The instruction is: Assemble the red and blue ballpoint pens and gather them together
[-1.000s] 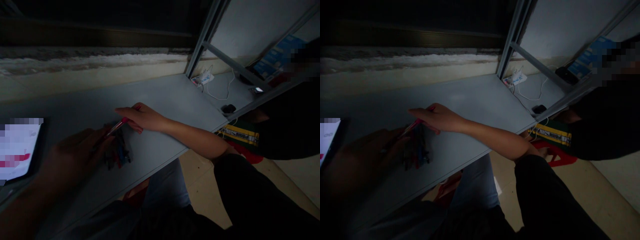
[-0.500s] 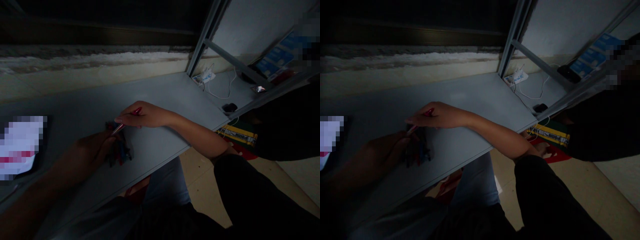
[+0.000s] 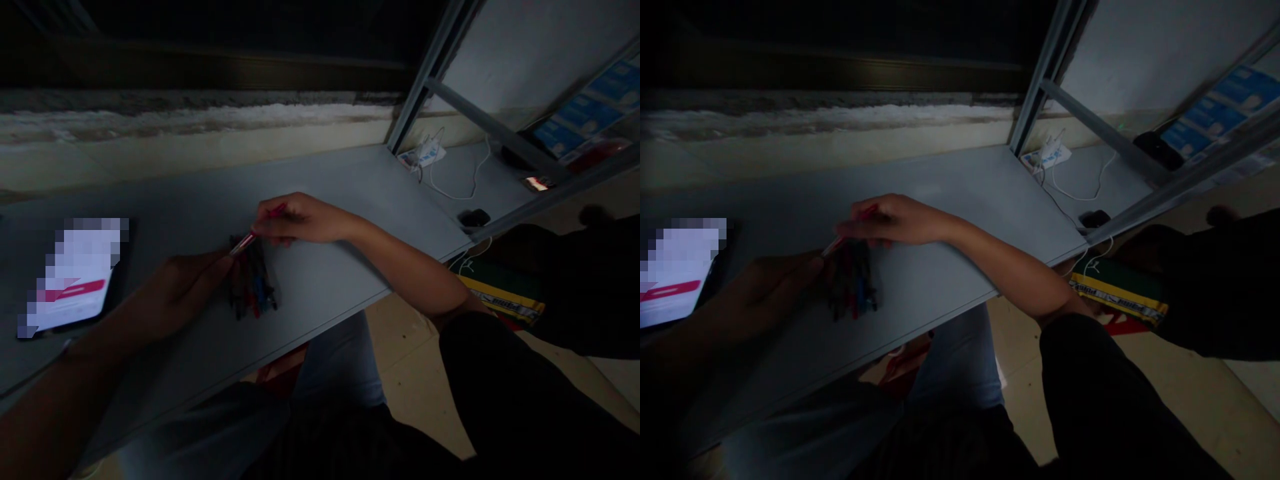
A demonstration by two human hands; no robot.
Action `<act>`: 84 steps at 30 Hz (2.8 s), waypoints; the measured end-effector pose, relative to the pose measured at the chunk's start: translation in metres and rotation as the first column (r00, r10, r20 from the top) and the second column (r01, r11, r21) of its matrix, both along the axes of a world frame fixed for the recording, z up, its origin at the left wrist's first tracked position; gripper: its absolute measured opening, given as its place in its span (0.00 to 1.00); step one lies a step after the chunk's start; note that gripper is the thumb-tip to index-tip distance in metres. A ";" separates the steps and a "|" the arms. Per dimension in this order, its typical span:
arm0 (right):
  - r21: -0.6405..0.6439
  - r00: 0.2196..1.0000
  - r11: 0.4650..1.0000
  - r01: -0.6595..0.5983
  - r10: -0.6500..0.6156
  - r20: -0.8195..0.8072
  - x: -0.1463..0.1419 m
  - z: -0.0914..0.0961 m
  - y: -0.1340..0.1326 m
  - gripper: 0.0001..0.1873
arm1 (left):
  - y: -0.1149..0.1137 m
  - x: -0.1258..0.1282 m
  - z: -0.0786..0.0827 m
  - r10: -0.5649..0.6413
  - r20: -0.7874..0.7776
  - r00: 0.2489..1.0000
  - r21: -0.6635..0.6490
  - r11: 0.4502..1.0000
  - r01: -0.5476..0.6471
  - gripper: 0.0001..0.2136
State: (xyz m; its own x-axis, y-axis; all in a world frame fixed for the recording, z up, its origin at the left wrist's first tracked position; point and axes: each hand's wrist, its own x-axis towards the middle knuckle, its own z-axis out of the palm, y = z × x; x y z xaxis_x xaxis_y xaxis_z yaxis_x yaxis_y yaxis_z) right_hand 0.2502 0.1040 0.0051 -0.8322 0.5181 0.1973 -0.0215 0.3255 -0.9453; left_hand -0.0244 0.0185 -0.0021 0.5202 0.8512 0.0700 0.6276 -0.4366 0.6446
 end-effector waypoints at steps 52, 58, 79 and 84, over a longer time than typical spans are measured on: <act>-0.163 0.968 0.983 0.081 -0.117 -0.221 -0.003 -0.012 0.007 0.06 | 0.001 0.009 -0.005 0.121 -0.114 0.986 0.065 0.991 -0.114 0.23; -0.230 0.964 0.968 0.096 -0.148 -0.220 -0.002 -0.010 0.009 0.10 | 0.001 0.009 -0.004 0.128 -0.118 0.985 0.104 0.988 -0.116 0.21; -0.278 0.948 0.940 0.199 -0.257 -0.190 -0.004 -0.002 0.001 0.12 | 0.000 0.009 -0.004 0.103 -0.071 0.992 0.113 0.989 -0.094 0.21; -0.227 0.960 0.962 0.152 -0.199 -0.197 -0.006 -0.011 0.003 0.17 | -0.002 0.012 -0.002 0.114 -0.063 0.991 0.125 0.987 -0.105 0.22</act>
